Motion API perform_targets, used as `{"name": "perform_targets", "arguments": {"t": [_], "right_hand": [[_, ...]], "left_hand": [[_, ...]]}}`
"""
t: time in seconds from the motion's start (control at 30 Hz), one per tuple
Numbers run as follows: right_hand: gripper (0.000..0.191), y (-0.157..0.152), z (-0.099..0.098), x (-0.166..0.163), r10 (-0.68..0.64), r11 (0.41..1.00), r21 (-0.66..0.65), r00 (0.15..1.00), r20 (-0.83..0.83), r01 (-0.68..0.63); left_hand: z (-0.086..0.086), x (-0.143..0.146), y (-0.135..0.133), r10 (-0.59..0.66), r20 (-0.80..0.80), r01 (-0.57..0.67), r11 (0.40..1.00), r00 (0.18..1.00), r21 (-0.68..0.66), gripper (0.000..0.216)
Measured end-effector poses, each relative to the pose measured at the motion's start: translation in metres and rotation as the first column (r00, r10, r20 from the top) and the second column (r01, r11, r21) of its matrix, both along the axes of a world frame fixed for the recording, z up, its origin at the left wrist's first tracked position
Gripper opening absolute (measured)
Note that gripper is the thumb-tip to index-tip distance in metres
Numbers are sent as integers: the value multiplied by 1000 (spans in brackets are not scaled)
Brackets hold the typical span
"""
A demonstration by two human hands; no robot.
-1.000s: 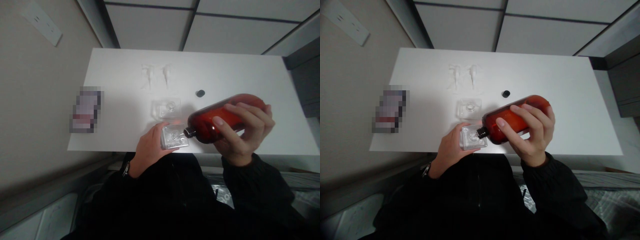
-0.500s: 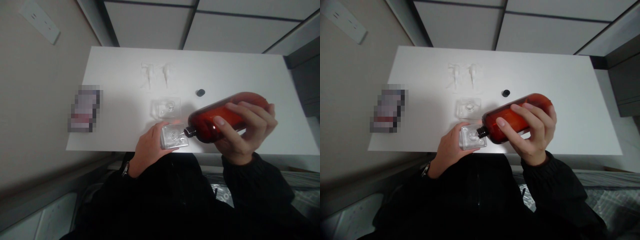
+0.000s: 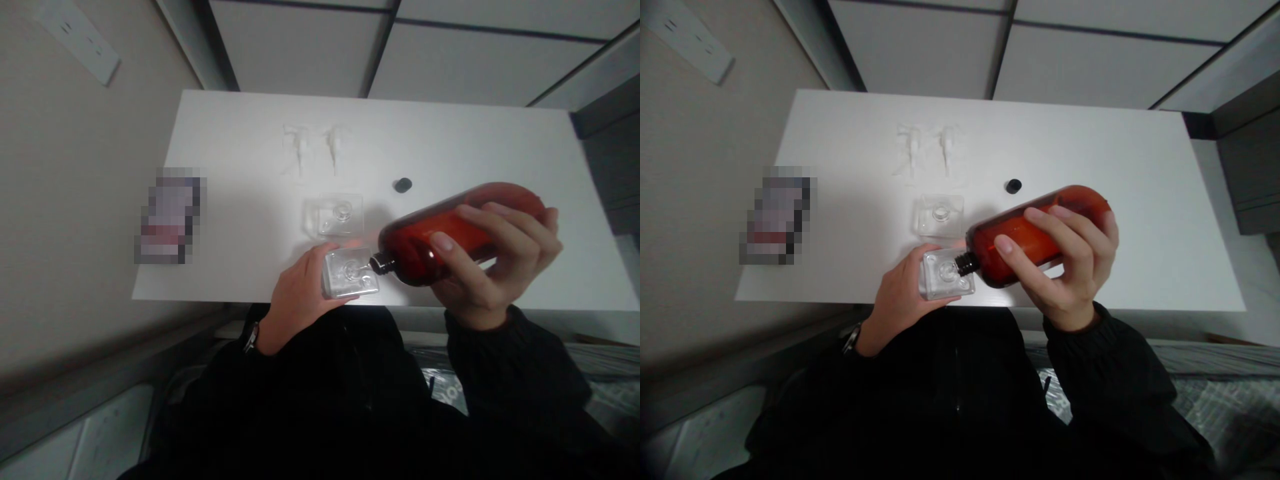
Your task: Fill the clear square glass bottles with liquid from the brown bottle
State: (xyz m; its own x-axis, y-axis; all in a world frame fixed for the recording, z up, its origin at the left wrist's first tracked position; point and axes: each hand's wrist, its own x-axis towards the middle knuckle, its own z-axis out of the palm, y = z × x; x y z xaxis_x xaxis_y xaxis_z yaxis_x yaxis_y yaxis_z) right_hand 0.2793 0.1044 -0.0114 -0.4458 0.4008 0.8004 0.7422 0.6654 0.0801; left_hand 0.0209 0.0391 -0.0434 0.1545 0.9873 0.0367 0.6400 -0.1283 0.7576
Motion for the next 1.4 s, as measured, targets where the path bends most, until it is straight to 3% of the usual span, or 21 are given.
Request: {"name": "perform_targets", "arguments": {"t": [0.4,0.63,0.9,1.13,1.27,1.4], "right_hand": [[71,2,-2,3,-68,996,54,996,50,66],[71,3,0,2,-31,998,57,999,28,29],[79,0,4,-9,9,1000,-15,999,54,-8],[73,-8,11,-12,57,970,-239,996,67,-39],[73,-11,13,-9,60,937,-339,995,-80,-84],[82,-10,6,5,-4,907,-403,954,-299,-122]], "left_hand": [[0,0,-1,13,10,-13,1000,1000,-8,81],[-1,0,-1,7,7,-7,1000,1000,-12,81],[-3,-1,0,10,-10,-10,1000,1000,10,82],[-7,-4,2,5,33,-6,1000,999,27,83],[15,-12,1,-14,107,15,1000,994,-9,82],[63,-24,3,-75,205,74,997,976,8,80]]}}
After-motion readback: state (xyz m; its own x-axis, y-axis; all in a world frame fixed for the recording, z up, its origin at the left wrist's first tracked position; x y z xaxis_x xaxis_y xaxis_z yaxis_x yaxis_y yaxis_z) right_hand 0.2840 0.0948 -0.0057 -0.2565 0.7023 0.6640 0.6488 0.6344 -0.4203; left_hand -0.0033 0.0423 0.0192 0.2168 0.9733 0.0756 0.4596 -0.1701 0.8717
